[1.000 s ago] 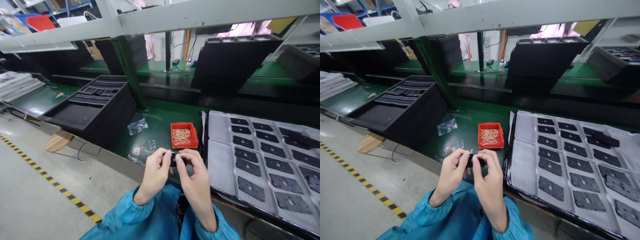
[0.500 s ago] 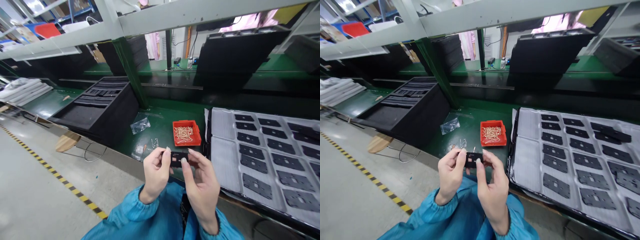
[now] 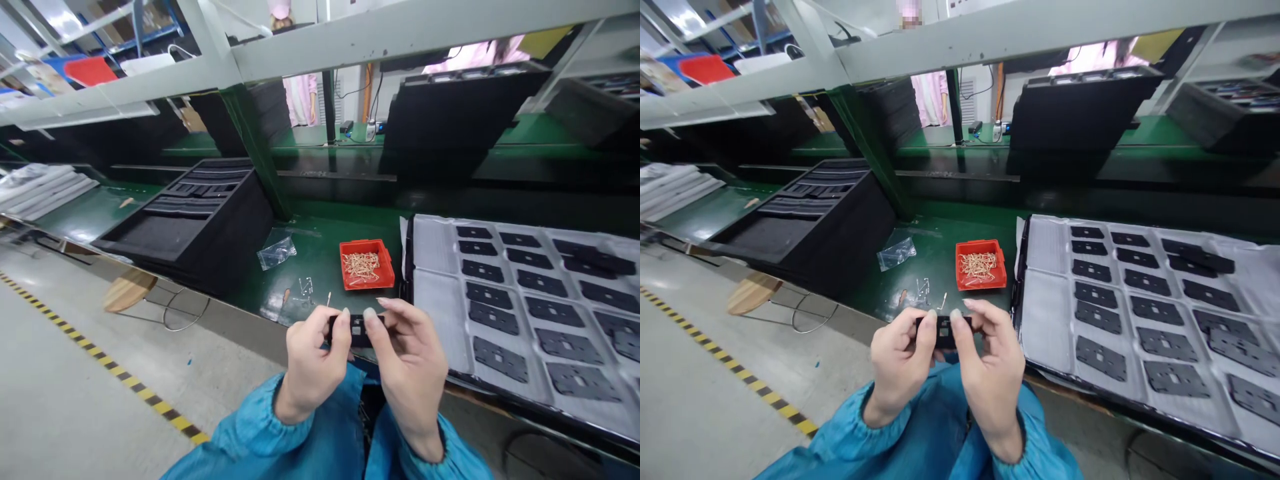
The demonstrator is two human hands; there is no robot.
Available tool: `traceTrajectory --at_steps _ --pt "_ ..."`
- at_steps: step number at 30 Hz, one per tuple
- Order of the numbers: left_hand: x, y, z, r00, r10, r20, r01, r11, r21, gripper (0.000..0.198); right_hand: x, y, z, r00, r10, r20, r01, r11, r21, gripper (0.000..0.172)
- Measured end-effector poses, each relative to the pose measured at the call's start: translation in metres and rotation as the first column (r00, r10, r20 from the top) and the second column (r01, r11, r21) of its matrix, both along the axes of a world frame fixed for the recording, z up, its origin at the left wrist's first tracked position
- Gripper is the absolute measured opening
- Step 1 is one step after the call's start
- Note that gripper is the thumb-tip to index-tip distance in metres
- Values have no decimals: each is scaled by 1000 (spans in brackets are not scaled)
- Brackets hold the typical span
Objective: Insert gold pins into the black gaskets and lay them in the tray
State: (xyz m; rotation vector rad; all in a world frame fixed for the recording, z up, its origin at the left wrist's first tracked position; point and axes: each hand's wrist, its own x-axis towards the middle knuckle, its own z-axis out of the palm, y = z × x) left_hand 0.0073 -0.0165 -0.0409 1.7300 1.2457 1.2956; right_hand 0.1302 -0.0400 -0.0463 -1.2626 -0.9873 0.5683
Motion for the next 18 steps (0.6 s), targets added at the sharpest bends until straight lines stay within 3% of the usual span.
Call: traceTrajectory --at_steps 3,6,10,13,15,18 --pt "1 2 5 993 -33 109 54 981 -189 30 6 -3 -4 999 40 -14 -40 999 -16 19" --pt "0 3 11 975 -58 214 125 941 -316 36 12 -7 -13 986 -2 165 -11 997 80 23" --pt "-4 3 15 975 -43 216 112 942 -316 36 16 -9 -13 896 -12 443 -75 981 180 29" --pt "-6 1 16 981 -37 189 93 951 -295 35 16 -9 -5 836 -21 548 -108 973 202 25" --pt "-6 0 18 981 -24 193 84 947 -311 36 15 -9 -3 844 -22 536 -90 979 181 24" --pt "-7 -1 19 980 -8 197 72 945 -319 37 13 -10 -5 925 43 379 -69 996 54 22"
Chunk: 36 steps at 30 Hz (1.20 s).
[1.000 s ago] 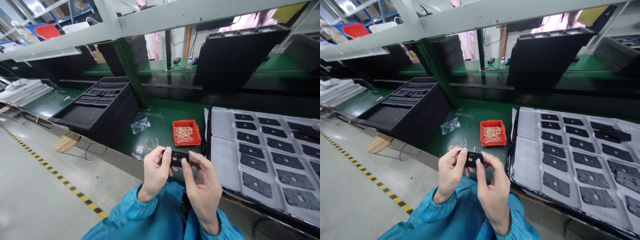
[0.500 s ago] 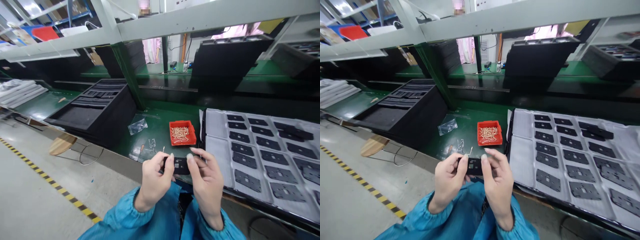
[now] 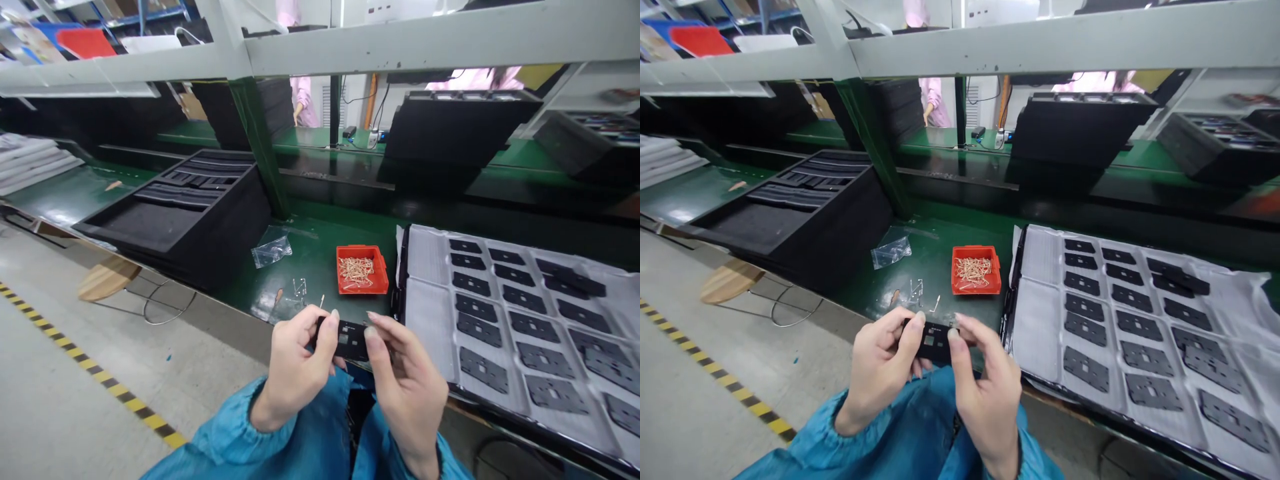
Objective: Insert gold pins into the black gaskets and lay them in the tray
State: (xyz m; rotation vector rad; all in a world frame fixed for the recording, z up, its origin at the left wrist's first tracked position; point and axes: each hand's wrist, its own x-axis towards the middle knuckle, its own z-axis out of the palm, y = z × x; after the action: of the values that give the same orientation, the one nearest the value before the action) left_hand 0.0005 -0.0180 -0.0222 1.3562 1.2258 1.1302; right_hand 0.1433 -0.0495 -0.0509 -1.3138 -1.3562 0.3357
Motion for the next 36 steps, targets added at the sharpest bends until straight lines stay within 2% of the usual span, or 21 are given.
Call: traceTrajectory --at_steps 2,3,7,10,13,15,18,21,22,23,24,27,29,31,34,36 --pt "0 -1 0 1000 2 -17 -1 1000 25 36 0 1 -2 994 35 -99 -40 998 -47 21" --pt "0 -1 0 1000 8 -28 -7 999 36 35 0 3 -2 993 56 -103 -59 998 -20 21" --pt "-1 -1 -1 997 38 -60 -34 998 61 34 4 7 -2 986 87 142 -112 977 179 27" --pt "-4 0 -2 997 6 -83 5 991 137 29 6 8 1 957 69 282 -127 973 195 30" --pt "-8 1 -4 987 16 -162 38 945 326 21 4 8 4 960 57 274 -111 977 185 26" --pt "-10 3 -6 964 51 -261 91 859 504 17 2 7 5 976 59 212 -89 986 138 16" --pt "-14 5 -8 930 117 -348 189 660 727 12 -1 5 1 992 -7 126 -5 996 94 15" --pt "-17 3 -6 877 197 -439 315 456 832 13 -4 4 -7 995 -80 58 65 972 226 21" --pt "-17 1 -3 851 232 -472 352 415 839 12 -5 4 -9 996 -85 36 71 953 295 21" --pt "-17 -2 0 831 263 -490 366 406 838 9 -6 4 -11 996 -85 23 71 930 361 21" --pt "-16 -5 3 825 281 -490 351 425 834 6 -6 5 -13 996 -84 18 68 904 422 18" --pt "-12 -15 14 847 267 -459 226 601 767 7 -3 7 -15 995 -96 10 75 833 548 4" --pt "-9 -19 20 863 252 -437 171 669 724 10 0 9 -15 995 -104 13 77 807 585 14" --pt "-9 -21 23 869 247 -429 157 683 713 13 4 10 -13 991 -122 58 61 788 612 16" --pt "-11 -23 25 880 226 -417 164 681 714 11 9 10 -7 970 -163 179 4 751 660 8" --pt "-13 -24 25 883 215 -418 172 680 713 11 14 9 -2 952 -153 264 -68 736 673 16"
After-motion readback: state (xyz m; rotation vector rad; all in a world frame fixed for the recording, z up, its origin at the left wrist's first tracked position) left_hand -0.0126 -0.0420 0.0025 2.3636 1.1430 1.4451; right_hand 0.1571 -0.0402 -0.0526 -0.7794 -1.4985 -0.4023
